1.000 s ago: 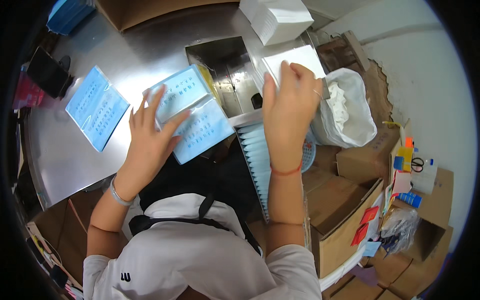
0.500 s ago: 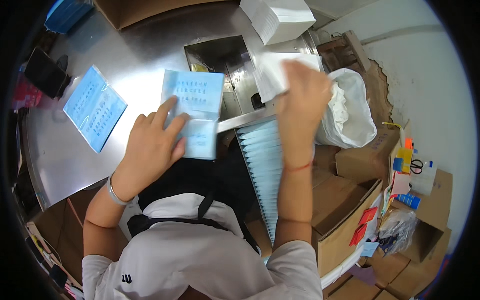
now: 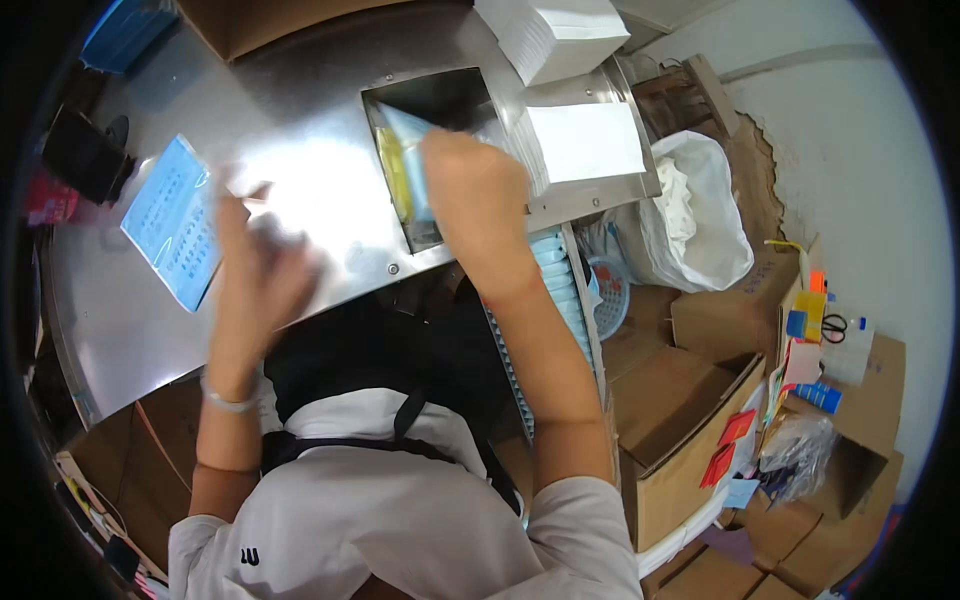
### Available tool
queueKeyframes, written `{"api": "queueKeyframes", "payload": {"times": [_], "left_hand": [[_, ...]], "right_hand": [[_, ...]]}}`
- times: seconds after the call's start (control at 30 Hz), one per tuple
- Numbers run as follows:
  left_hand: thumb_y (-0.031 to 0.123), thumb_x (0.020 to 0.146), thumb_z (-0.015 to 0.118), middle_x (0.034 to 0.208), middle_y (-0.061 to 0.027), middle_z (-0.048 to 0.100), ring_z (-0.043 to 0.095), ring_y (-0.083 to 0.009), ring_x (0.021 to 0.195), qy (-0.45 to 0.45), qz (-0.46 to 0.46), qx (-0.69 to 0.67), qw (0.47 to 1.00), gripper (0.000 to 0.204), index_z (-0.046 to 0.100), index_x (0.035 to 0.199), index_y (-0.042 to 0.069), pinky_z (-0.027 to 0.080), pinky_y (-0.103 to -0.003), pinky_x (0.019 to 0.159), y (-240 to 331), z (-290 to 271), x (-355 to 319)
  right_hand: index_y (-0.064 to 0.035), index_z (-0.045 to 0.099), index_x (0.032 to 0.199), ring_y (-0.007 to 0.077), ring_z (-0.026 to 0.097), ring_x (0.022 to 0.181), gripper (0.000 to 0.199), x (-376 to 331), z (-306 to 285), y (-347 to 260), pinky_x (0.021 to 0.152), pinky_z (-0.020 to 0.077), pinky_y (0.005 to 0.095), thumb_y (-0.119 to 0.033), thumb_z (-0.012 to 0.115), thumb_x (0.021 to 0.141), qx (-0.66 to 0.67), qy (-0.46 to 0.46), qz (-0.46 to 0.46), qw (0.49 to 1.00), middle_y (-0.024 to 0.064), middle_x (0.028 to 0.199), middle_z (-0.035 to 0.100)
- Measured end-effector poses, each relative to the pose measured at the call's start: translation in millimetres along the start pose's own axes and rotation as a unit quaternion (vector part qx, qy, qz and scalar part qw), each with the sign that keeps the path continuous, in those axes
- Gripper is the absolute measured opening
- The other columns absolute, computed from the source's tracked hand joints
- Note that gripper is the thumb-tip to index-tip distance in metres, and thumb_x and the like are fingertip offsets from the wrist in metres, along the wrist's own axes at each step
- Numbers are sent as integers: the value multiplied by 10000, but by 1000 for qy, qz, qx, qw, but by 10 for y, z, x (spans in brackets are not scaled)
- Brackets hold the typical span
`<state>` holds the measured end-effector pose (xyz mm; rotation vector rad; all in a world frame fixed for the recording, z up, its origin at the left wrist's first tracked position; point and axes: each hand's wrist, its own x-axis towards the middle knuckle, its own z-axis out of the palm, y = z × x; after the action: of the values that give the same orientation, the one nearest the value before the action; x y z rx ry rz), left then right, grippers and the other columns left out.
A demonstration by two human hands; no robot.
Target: Placing blue booklets into white protective sleeves and arranging them into a conveyor machine.
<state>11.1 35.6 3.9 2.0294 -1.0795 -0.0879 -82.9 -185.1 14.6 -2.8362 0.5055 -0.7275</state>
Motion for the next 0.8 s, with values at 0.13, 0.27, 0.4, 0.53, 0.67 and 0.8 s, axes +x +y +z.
{"api": "queueKeyframes", "payload": {"times": [0.13,0.27,0.4,0.53,0.67,0.8], "left_hand": [[204,890,680,1250,-178,549,484,-366,1195,125,-123,361,916,409,508,1223,40,327,-463,1033,-819,-665,-393],[218,899,679,1209,-155,562,513,-345,1158,24,-174,363,915,244,565,1062,76,349,-435,991,-837,-811,-307],[204,892,682,1244,-167,550,508,-343,1179,62,-83,251,963,175,564,966,98,345,-449,1013,-311,-597,-123],[197,905,668,1309,-204,525,485,-385,1222,112,-77,351,926,381,553,1223,23,365,-458,1029,-739,-681,-189],[218,901,676,1167,-206,555,522,-364,1113,29,-117,355,927,338,568,1146,13,417,-459,942,-911,-895,-280],[143,876,707,1153,-190,532,543,-359,1014,56,-36,297,953,261,578,1066,18,466,-430,848,-771,-799,-129]], "right_hand": [[17,692,957,288,621,761,142,-175,-549,-43,700,503,386,-63,666,843,-38,218,53,974,127,797,639],[11,699,995,302,562,846,183,-220,-420,186,751,479,382,-69,674,832,-152,121,79,978,139,936,597],[29,696,1039,313,552,888,242,-224,-508,259,772,475,386,-52,669,813,-94,71,85,989,138,959,574],[48,688,1056,320,547,924,275,-253,-605,334,785,479,396,-29,655,794,-40,43,81,995,144,994,573],[71,679,1059,348,539,1027,299,-237,-611,347,861,477,420,-22,655,776,-39,73,77,994,191,1135,570],[82,661,1086,373,529,1115,335,-262,-578,414,930,464,436,-20,664,767,-60,91,70,992,226,1243,556]]}}
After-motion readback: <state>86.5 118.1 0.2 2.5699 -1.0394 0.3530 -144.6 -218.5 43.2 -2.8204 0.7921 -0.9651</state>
